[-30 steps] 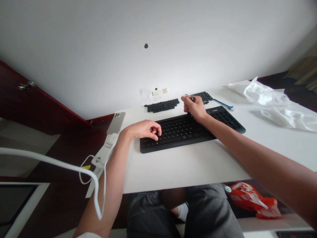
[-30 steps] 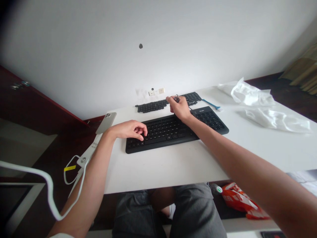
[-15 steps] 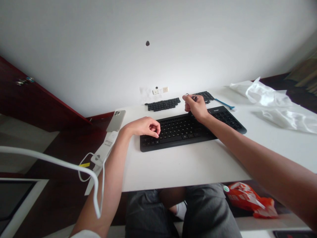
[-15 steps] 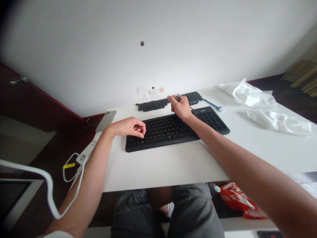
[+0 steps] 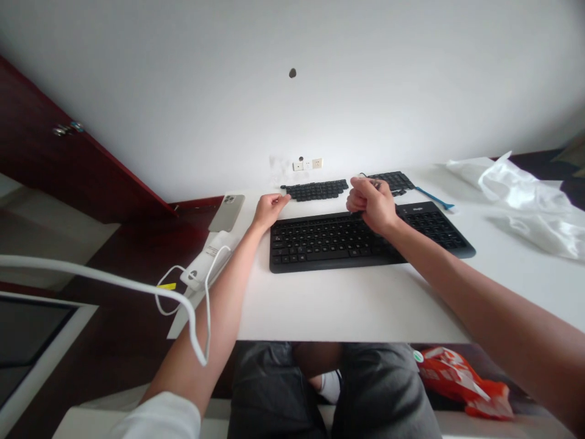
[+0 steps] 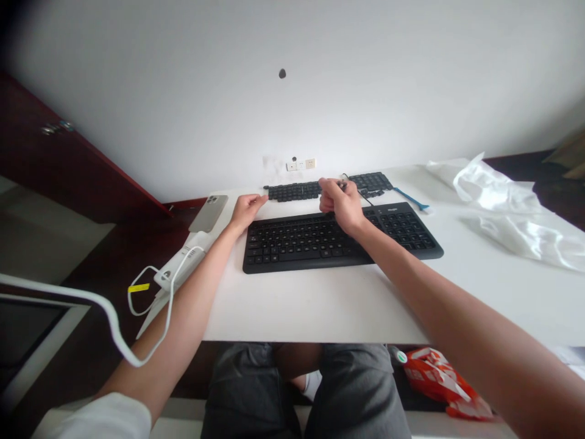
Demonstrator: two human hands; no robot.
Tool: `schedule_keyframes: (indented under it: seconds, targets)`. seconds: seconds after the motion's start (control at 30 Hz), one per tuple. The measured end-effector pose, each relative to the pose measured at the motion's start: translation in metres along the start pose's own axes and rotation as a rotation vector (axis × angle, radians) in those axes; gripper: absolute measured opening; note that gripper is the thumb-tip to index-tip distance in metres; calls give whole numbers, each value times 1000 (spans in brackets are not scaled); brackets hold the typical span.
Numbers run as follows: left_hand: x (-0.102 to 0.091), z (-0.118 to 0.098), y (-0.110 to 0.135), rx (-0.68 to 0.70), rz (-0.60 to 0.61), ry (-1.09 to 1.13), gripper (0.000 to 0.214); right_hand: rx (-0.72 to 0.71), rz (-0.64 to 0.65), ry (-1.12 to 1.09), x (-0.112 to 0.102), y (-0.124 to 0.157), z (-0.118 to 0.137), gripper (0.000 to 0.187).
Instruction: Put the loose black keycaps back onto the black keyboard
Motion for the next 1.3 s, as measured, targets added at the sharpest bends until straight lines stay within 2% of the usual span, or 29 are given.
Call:
schedule_keyframes:
  seconds: [0.1, 0.23, 0.33, 0.4, 0.5, 0.63, 0.77, 1.3]
  targets:
    - [3, 4, 0, 11, 8, 24, 54, 92, 118, -90, 25, 19, 2, 54]
    - [5, 2, 2, 22, -28, -49, 50, 191, 297, -200, 63, 42, 3, 50]
    - [6, 0, 4, 56, -38, -61, 47, 233, 399, -178, 88, 51, -2, 54]
    - [7, -1, 5, 63, -35, -52, 45, 244, 436, -148, 101, 54, -6, 57]
    - [6, -1, 5, 44, -33, -54, 43, 272, 420, -166, 112, 55, -13, 59]
    - [6, -3, 6, 31, -37, -57, 41, 342, 353, -201, 117, 57, -19, 61]
    - [7, -4, 7, 16, -6, -33, 42, 318, 313, -156, 114, 62, -24, 58]
    - [5, -11, 11, 1, -3, -78, 42, 108, 475, 117, 108, 75, -37, 54]
Point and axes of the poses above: each hand's wrist, its own y-axis away from the middle knuckle, its own x-axis out of the palm, z = x × y, the point moved 4 cm from there along -y, towards the middle knuckle, and after that the axes turned 13 degrees about -z, right-handed, at the moved point
